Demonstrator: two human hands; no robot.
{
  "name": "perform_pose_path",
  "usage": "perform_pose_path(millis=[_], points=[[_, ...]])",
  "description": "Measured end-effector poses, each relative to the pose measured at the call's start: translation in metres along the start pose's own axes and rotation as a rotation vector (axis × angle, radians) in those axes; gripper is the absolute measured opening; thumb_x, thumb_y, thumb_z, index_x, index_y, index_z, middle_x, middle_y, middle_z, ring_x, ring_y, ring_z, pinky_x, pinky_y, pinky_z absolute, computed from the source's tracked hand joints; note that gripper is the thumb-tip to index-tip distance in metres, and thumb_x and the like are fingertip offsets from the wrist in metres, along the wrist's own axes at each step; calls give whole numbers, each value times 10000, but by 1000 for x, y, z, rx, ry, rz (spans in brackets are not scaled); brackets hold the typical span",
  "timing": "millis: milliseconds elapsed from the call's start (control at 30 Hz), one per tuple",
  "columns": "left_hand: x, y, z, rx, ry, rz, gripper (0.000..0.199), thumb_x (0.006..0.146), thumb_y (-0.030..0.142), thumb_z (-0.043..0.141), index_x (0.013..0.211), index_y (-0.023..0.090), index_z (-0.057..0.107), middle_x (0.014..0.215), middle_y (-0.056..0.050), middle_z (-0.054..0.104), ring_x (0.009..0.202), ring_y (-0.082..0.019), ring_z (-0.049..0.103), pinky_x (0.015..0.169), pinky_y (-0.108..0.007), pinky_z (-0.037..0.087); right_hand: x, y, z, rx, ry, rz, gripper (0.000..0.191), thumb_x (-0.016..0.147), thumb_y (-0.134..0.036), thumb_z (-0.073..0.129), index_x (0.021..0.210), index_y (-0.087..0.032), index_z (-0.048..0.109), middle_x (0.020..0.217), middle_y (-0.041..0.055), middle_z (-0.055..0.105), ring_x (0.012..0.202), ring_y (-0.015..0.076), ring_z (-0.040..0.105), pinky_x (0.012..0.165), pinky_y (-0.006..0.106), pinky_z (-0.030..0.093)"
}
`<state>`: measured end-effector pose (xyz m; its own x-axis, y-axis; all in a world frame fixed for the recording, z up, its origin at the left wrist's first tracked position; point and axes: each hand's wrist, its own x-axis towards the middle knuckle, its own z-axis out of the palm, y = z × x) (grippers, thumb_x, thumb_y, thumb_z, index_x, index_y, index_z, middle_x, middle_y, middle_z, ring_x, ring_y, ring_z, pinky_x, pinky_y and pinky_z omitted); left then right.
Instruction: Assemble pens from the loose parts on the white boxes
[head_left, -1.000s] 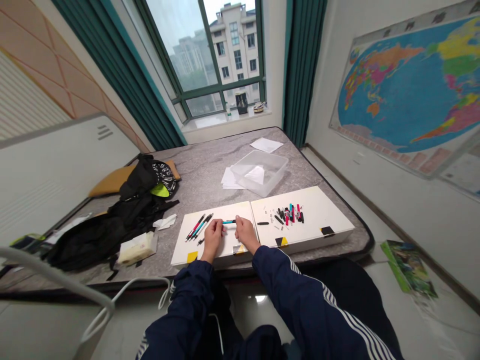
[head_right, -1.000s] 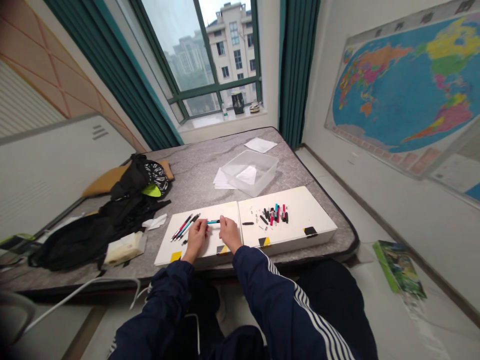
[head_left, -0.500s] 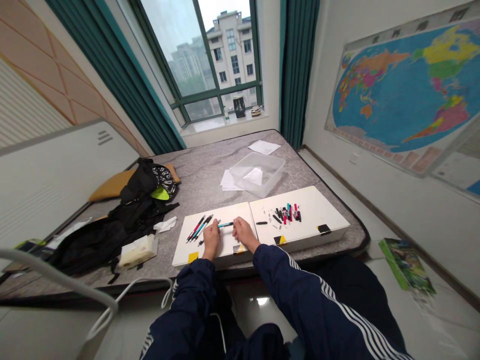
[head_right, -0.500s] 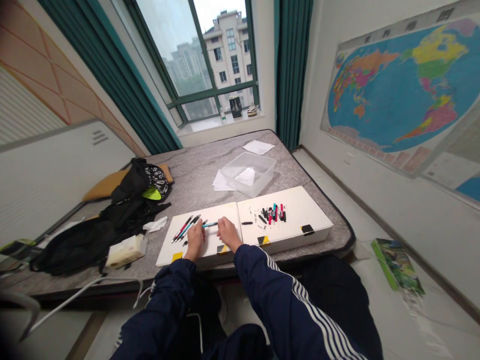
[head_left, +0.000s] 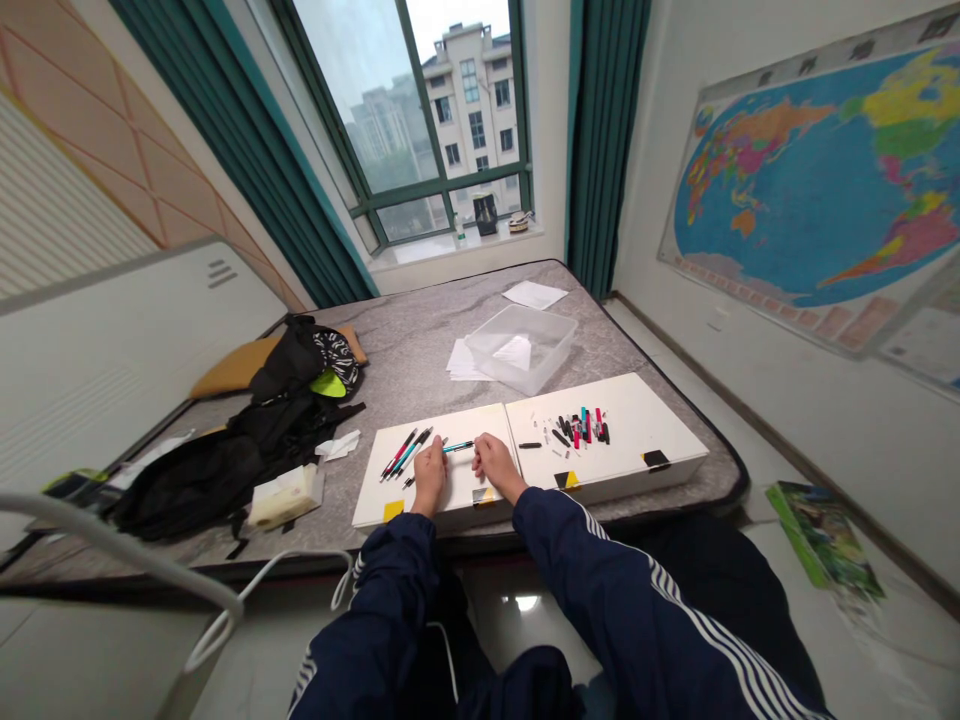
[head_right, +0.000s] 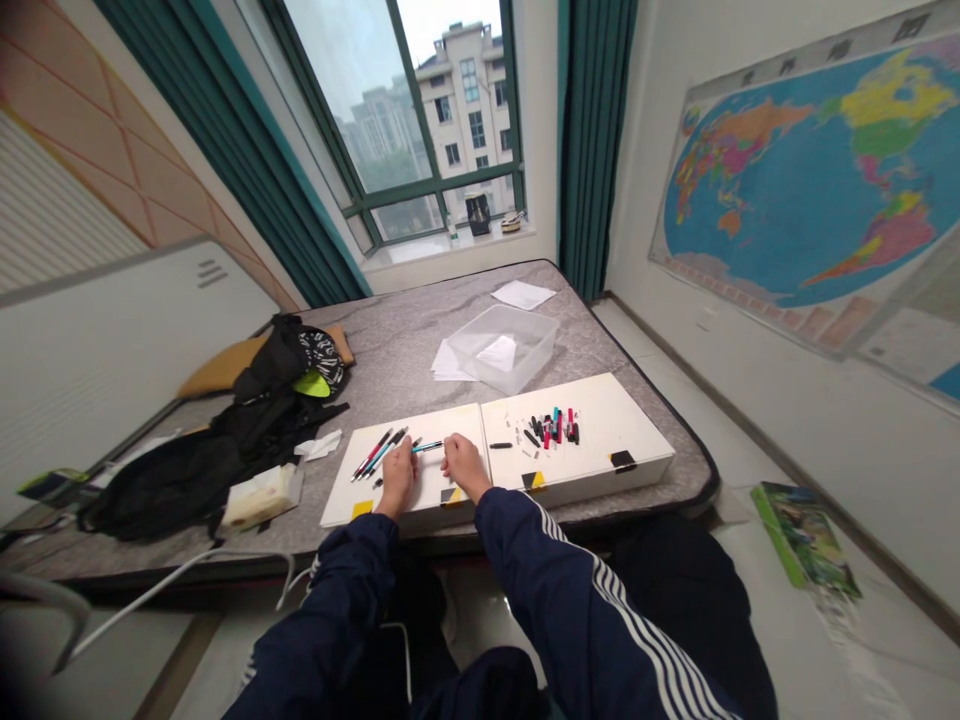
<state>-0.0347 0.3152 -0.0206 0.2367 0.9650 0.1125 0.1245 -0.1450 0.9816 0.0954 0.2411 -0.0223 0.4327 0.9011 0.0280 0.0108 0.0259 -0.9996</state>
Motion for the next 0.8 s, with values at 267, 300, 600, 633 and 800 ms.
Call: perform_pose_path(millis=[267, 300, 600, 633, 800], points=[[-1, 2, 0, 43, 2, -2, 508, 868, 508, 486, 462, 211, 419, 392, 26, 395, 378, -109, 374, 427, -235, 301, -4, -2, 0, -113, -14, -11, 492, 930, -557, 329, 623, -197, 465, 427, -40, 487, 354, 94, 476, 401, 186, 345], [-1, 2, 0, 45, 2, -1, 509, 871, 508, 483, 462, 211, 421, 391, 24, 398, 377, -109, 376, 429, -236, 303, -5, -2, 0, -133, -6, -16, 513, 933, -564, 317, 605, -197, 459, 415, -38, 478, 355, 93, 471, 410, 189, 344], [-1, 2, 1, 65, 7, 6, 515, 875, 516, 469, 461, 211, 435, 380, 22, 399, 371, -115, 380, 433, -242, 308, -5, -4, 0, -91, 2, 17, 474, 935, -565, 295, 666, -207, 451, 420, -51, 487, 335, 98, 468, 394, 190, 339], [-1, 2, 1, 73, 6, 10, 516, 875, 518, 467, 463, 210, 434, 384, 23, 399, 373, -115, 381, 434, -241, 307, -5, -4, 1, -98, 3, 17, 474, 936, -561, 293, 660, -208, 448, 417, -52, 483, 335, 98, 467, 395, 189, 340], [-1, 3, 1, 86, 39, 27, 519, 863, 528, 482, 456, 211, 423, 386, 29, 390, 380, -112, 375, 429, -239, 300, -5, -3, 0, -102, 64, -16, 350, 936, -448, 325, 714, -209, 453, 453, -66, 493, 374, 94, 492, 411, 174, 352]])
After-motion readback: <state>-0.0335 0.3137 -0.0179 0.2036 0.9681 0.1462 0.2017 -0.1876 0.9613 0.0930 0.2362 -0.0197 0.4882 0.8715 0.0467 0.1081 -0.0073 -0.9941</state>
